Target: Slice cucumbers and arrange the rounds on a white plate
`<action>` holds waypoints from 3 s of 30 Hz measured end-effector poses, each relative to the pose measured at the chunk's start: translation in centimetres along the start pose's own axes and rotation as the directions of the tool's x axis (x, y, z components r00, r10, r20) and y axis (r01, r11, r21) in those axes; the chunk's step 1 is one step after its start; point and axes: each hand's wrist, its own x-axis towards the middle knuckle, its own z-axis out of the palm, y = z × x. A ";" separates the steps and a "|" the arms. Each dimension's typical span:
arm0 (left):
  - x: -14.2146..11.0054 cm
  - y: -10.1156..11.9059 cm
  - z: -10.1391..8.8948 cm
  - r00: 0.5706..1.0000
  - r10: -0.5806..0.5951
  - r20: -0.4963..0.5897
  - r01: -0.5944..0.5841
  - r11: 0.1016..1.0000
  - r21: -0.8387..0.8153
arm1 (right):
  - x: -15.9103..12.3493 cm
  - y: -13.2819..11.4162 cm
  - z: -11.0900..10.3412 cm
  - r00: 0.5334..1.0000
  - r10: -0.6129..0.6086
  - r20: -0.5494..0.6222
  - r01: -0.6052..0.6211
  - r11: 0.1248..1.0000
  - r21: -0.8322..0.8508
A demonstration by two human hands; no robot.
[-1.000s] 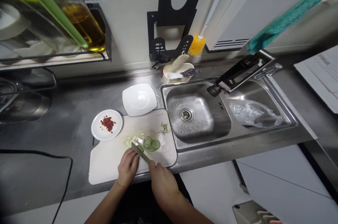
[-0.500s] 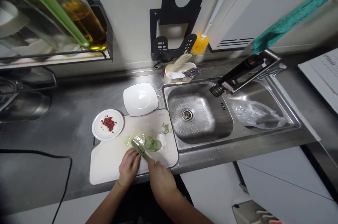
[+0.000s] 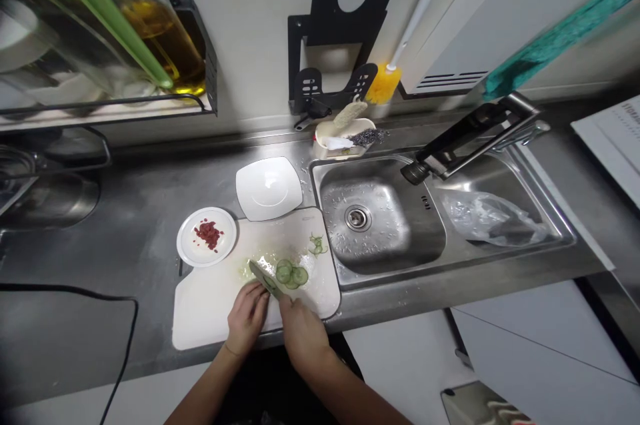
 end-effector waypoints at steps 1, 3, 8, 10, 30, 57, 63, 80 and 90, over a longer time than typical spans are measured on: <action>0.0 0.1 0.0 1.000 0.002 -0.002 -0.002 1.000 0.001 | 0.1 0.1 0.2 1.000 -0.001 -0.007 0.001 1.000 0.001; 0.1 0.2 0.0 1.000 0.009 -0.007 -0.009 1.000 0.007 | 0.4 0.3 0.7 1.000 -0.004 -0.027 0.004 1.000 0.006; -0.1 0.1 0.0 1.000 0.014 -0.024 -0.013 0.999 0.048 | 0.5 1.3 1.2 0.996 -0.027 -0.080 0.029 0.999 0.015; -0.1 0.0 0.1 1.000 0.017 -0.024 -0.015 0.999 0.051 | 0.1 1.7 1.3 0.996 -0.022 -0.087 0.024 1.000 0.016; -0.1 0.1 0.1 0.997 0.053 -0.062 -0.049 0.996 0.068 | -4.8 2.1 0.5 0.998 0.032 -0.058 -0.032 0.999 0.007; -0.1 0.3 0.0 0.997 0.041 -0.059 -0.038 0.998 0.056 | -3.9 2.0 0.7 0.999 0.003 -0.045 -0.004 1.000 -0.009; 0.0 0.4 0.0 0.998 0.032 -0.062 -0.029 0.998 0.048 | -3.6 1.9 0.6 0.999 -0.004 -0.045 0.003 1.000 -0.011; -0.1 0.0 0.0 0.999 0.033 -0.028 -0.032 0.999 0.026 | -2.2 1.1 -0.3 1.000 -0.014 -0.016 0.014 1.000 -0.003; 0.0 0.4 -0.1 0.999 0.020 -0.031 -0.019 0.999 0.047 | -1.1 0.5 -0.1 1.000 -0.018 -0.019 0.018 1.000 0.000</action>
